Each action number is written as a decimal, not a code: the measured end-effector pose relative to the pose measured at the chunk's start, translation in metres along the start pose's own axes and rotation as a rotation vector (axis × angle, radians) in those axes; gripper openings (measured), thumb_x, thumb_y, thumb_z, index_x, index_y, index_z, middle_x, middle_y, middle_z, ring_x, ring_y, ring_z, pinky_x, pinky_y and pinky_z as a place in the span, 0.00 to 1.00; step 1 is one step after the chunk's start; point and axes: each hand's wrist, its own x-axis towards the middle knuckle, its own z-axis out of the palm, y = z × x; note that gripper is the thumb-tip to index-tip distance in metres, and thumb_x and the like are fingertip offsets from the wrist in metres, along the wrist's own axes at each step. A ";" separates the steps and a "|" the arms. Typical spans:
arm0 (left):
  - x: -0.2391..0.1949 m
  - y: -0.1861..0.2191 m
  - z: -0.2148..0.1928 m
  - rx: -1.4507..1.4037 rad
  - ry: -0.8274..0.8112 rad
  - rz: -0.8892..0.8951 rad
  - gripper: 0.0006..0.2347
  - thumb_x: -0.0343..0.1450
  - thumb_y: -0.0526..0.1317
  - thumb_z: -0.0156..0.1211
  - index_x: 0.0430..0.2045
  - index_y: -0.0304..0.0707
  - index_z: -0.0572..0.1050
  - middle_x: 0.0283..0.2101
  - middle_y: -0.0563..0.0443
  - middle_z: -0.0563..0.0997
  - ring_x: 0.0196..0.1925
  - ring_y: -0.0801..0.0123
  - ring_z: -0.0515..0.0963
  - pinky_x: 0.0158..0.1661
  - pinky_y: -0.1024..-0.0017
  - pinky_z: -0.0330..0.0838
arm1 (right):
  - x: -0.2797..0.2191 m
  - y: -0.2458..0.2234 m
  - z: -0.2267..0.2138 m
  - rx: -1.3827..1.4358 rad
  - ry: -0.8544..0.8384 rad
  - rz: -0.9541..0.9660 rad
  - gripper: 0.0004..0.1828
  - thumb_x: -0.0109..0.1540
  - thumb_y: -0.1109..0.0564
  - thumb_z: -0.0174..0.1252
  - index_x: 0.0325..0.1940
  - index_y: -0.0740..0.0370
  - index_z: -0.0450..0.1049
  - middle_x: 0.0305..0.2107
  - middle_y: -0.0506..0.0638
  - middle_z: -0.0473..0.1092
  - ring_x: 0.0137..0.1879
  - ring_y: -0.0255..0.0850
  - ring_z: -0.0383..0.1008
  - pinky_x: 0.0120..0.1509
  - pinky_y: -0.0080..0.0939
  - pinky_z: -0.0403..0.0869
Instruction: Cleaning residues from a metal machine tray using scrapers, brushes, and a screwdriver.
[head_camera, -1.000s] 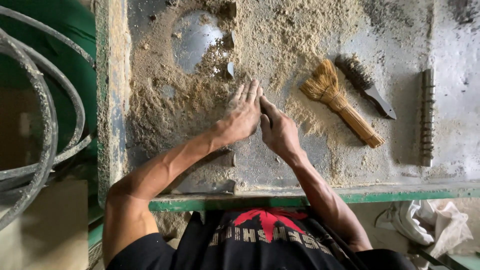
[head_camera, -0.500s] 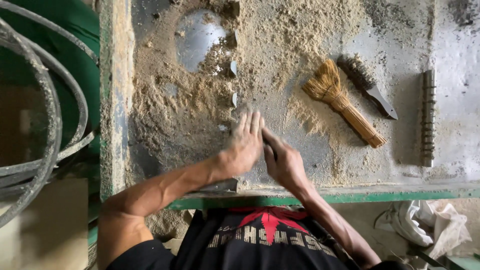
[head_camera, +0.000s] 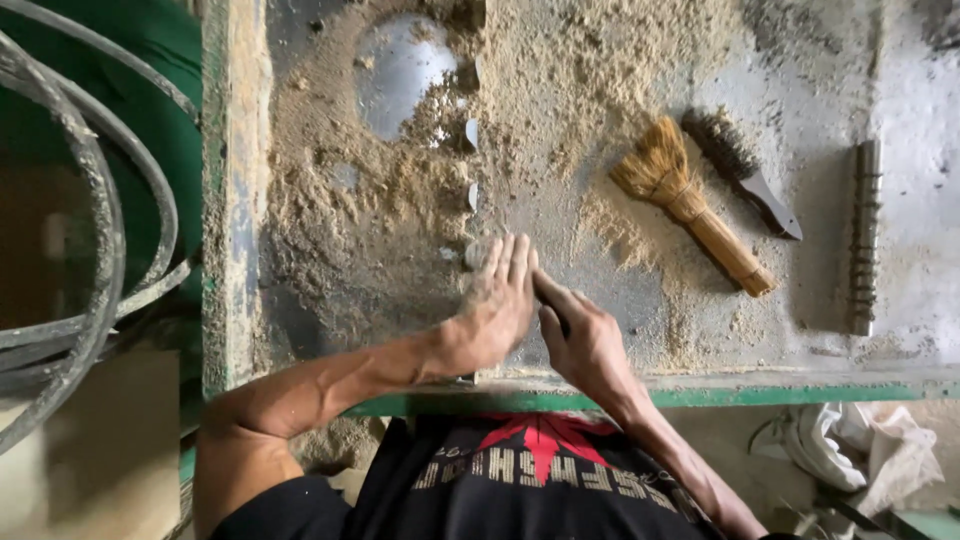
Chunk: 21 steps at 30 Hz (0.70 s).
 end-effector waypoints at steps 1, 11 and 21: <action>0.002 0.004 0.004 0.000 -0.002 0.008 0.29 0.78 0.40 0.39 0.67 0.06 0.44 0.74 0.15 0.41 0.76 0.28 0.44 0.73 0.46 0.38 | -0.006 0.001 0.001 0.001 0.001 0.008 0.26 0.65 0.60 0.54 0.69 0.62 0.68 0.48 0.63 0.78 0.40 0.51 0.84 0.42 0.44 0.84; 0.045 -0.034 0.032 0.065 0.115 -0.067 0.29 0.74 0.34 0.41 0.68 0.11 0.41 0.74 0.17 0.40 0.76 0.33 0.42 0.71 0.45 0.36 | 0.061 0.013 0.022 0.013 0.030 -0.043 0.24 0.69 0.60 0.49 0.71 0.63 0.66 0.46 0.62 0.78 0.31 0.46 0.81 0.32 0.42 0.82; 0.034 -0.025 0.015 -0.020 0.058 -0.151 0.28 0.77 0.40 0.37 0.67 0.12 0.42 0.73 0.18 0.40 0.76 0.34 0.42 0.71 0.45 0.36 | 0.047 0.009 0.006 0.107 0.007 -0.129 0.26 0.67 0.62 0.51 0.71 0.65 0.65 0.54 0.65 0.75 0.49 0.53 0.83 0.48 0.46 0.85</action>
